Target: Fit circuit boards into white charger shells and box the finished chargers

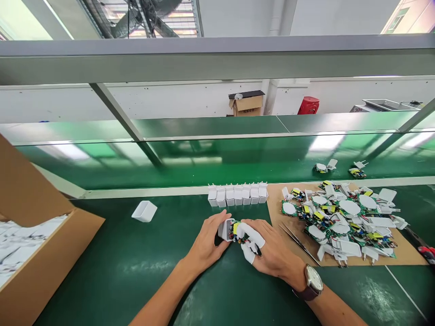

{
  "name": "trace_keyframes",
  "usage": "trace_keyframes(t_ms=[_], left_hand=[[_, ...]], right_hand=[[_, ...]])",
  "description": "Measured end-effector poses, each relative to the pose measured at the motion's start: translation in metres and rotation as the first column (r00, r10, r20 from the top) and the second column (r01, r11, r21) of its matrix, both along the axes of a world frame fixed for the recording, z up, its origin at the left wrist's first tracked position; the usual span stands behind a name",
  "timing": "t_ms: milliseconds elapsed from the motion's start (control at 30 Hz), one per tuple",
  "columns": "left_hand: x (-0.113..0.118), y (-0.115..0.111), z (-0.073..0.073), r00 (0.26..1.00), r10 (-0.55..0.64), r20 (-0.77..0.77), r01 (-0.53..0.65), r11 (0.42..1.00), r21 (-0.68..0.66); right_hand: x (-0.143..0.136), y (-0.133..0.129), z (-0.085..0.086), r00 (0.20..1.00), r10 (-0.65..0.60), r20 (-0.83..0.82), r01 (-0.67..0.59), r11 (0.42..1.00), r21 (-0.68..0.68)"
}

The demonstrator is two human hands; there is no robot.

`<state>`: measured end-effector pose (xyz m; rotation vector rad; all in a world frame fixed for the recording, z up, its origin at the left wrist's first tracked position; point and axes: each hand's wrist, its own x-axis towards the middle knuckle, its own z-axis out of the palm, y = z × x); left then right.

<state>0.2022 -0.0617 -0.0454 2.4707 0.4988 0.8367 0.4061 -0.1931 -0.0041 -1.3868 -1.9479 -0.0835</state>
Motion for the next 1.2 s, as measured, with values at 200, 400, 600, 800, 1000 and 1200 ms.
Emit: trace_keyframes(t_ms=[200,400,600,800,1000,1200], left_hand=[[0.0010,-0.0012,0.0010,1.000,-0.012,-0.009,0.012,1.000,0.015],[0.0011,-0.0015,-0.0007,1.000,-0.014,-0.027,0.015,0.999,0.029],[0.0014,-0.0014,-0.0028,0.999,-0.020,-0.033,0.021,0.999,0.039],[0.0015,-0.0022,0.0006,0.999,-0.008,-0.050,0.009,1.000,0.030],[0.0015,-0.0023,-0.0008,0.999,-0.011,-0.032,0.012,0.999,0.034],[0.0016,-0.0025,-0.0024,0.999,-0.010,-0.051,0.011,1.000,0.015]], right_hand=[[0.0000,-0.0005,-0.0010,1.000,0.008,0.003,-0.008,0.999,-0.046],[-0.0010,0.0003,-0.0047,1.000,-0.005,-0.006,0.005,0.997,-0.072],[0.0012,0.0010,-0.0061,1.000,-0.008,-0.001,0.008,0.998,-0.065],[0.0015,0.0015,-0.0065,0.999,-0.031,0.012,0.032,0.997,-0.068],[0.0013,0.0008,-0.0051,0.999,-0.028,0.022,0.030,0.996,-0.084],[0.0018,-0.0004,-0.0074,0.999,-0.009,0.038,0.013,0.996,-0.086]])
